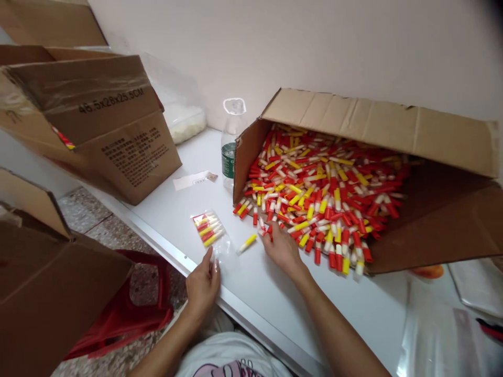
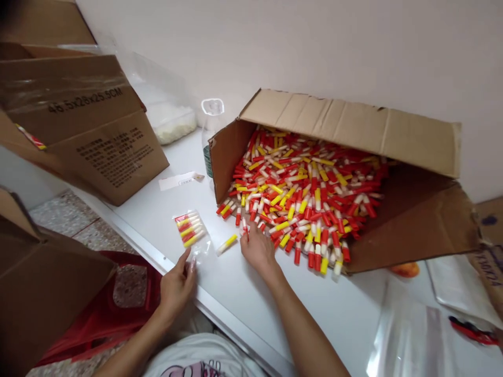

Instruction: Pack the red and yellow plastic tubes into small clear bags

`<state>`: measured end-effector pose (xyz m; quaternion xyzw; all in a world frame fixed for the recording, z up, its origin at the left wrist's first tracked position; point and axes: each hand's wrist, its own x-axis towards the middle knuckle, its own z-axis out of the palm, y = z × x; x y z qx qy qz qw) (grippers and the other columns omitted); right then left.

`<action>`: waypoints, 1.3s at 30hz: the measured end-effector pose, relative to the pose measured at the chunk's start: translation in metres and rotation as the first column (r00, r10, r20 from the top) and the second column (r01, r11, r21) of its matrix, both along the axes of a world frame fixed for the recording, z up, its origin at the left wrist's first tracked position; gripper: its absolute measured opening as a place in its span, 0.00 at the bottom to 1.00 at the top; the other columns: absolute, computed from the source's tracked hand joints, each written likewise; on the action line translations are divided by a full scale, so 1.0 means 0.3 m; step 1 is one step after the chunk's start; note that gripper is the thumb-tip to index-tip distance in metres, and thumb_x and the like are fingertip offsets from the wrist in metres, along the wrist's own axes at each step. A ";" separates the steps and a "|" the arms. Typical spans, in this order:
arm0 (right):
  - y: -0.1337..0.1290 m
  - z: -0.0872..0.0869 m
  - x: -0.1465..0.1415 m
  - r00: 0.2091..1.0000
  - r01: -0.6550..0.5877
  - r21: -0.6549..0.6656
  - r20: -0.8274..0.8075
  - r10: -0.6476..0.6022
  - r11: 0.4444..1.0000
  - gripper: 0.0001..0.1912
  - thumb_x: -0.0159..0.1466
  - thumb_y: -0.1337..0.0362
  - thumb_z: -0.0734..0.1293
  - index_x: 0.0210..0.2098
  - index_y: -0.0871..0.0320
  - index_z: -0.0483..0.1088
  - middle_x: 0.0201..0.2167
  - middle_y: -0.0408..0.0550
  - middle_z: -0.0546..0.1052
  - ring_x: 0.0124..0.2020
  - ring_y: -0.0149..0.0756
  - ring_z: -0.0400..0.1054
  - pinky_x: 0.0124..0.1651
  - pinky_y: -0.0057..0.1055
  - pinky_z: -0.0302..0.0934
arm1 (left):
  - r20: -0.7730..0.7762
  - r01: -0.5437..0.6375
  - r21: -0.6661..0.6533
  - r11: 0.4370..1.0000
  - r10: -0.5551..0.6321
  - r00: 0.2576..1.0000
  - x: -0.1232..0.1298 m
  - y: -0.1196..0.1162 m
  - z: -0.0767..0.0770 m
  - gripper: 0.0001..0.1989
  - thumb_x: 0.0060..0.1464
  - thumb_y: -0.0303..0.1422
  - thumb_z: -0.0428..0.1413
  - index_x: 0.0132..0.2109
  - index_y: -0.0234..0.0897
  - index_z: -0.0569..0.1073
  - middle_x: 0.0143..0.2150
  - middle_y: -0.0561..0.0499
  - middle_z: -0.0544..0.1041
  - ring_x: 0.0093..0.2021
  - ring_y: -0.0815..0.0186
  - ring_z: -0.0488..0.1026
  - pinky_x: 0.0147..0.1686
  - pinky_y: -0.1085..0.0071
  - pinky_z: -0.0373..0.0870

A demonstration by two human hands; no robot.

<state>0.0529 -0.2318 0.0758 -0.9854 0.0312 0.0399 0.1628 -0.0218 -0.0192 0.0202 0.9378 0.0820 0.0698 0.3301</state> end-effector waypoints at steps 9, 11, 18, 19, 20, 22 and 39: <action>0.068 -0.147 -0.177 0.936 -0.319 0.344 0.263 0.236 0.883 0.14 0.65 0.61 0.55 0.41 0.57 0.70 0.36 0.47 0.75 0.35 0.32 0.68 0.42 0.28 0.61 | 0.128 -0.012 -0.195 0.981 0.037 0.991 -0.001 -0.025 -0.032 0.24 0.59 0.41 0.45 0.55 0.31 0.70 0.24 0.53 0.73 0.23 0.70 0.68 0.27 0.75 0.62; 0.082 -0.178 -0.188 0.933 -0.243 0.326 0.335 0.129 0.914 0.16 0.66 0.61 0.54 0.42 0.59 0.70 0.38 0.50 0.75 0.38 0.35 0.68 0.44 0.30 0.61 | 0.140 0.002 -0.188 0.982 0.025 0.990 -0.005 -0.020 -0.033 0.24 0.58 0.41 0.45 0.54 0.31 0.70 0.24 0.52 0.73 0.23 0.70 0.68 0.26 0.75 0.62; 0.109 -0.088 -0.346 0.834 -0.297 0.385 0.549 0.042 0.874 0.07 0.64 0.62 0.60 0.38 0.56 0.68 0.29 0.43 0.72 0.24 0.27 0.63 0.31 0.25 0.61 | 0.173 0.068 -0.086 0.994 -0.052 0.984 -0.011 -0.025 -0.029 0.23 0.58 0.40 0.47 0.56 0.31 0.70 0.28 0.49 0.77 0.26 0.68 0.71 0.28 0.73 0.64; 0.119 -0.079 -0.371 0.822 -0.350 0.370 0.561 0.093 0.860 0.07 0.64 0.63 0.60 0.38 0.56 0.68 0.28 0.42 0.71 0.25 0.27 0.63 0.30 0.24 0.61 | 0.172 0.057 -0.083 0.995 -0.042 0.984 -0.010 -0.027 -0.026 0.23 0.58 0.40 0.47 0.55 0.31 0.70 0.28 0.48 0.77 0.26 0.67 0.71 0.28 0.73 0.64; 0.129 -0.076 -0.388 0.811 -0.390 0.348 0.568 0.139 0.852 0.06 0.65 0.64 0.59 0.38 0.56 0.68 0.28 0.43 0.71 0.25 0.27 0.64 0.31 0.25 0.61 | 0.172 0.046 -0.081 0.996 -0.032 0.985 -0.010 -0.029 -0.023 0.23 0.59 0.40 0.46 0.55 0.31 0.70 0.28 0.48 0.77 0.27 0.67 0.72 0.29 0.73 0.64; 0.149 -0.087 -0.398 0.790 -0.435 0.288 0.576 0.209 0.853 0.08 0.66 0.65 0.58 0.40 0.56 0.68 0.29 0.44 0.72 0.28 0.29 0.66 0.33 0.26 0.62 | 0.178 0.040 -0.082 0.996 -0.025 0.984 -0.014 -0.036 -0.018 0.23 0.59 0.40 0.46 0.55 0.31 0.70 0.28 0.48 0.77 0.27 0.66 0.73 0.30 0.72 0.65; 0.221 -0.179 -0.308 0.865 -0.230 -0.079 0.439 0.241 0.970 0.14 0.65 0.63 0.57 0.47 0.60 0.68 0.42 0.55 0.71 0.42 0.40 0.64 0.43 0.34 0.59 | 0.192 0.335 -0.108 0.936 -0.311 0.931 -0.103 -0.080 -0.054 0.23 0.59 0.30 0.43 0.60 0.31 0.62 0.43 0.42 0.78 0.39 0.62 0.76 0.38 0.67 0.73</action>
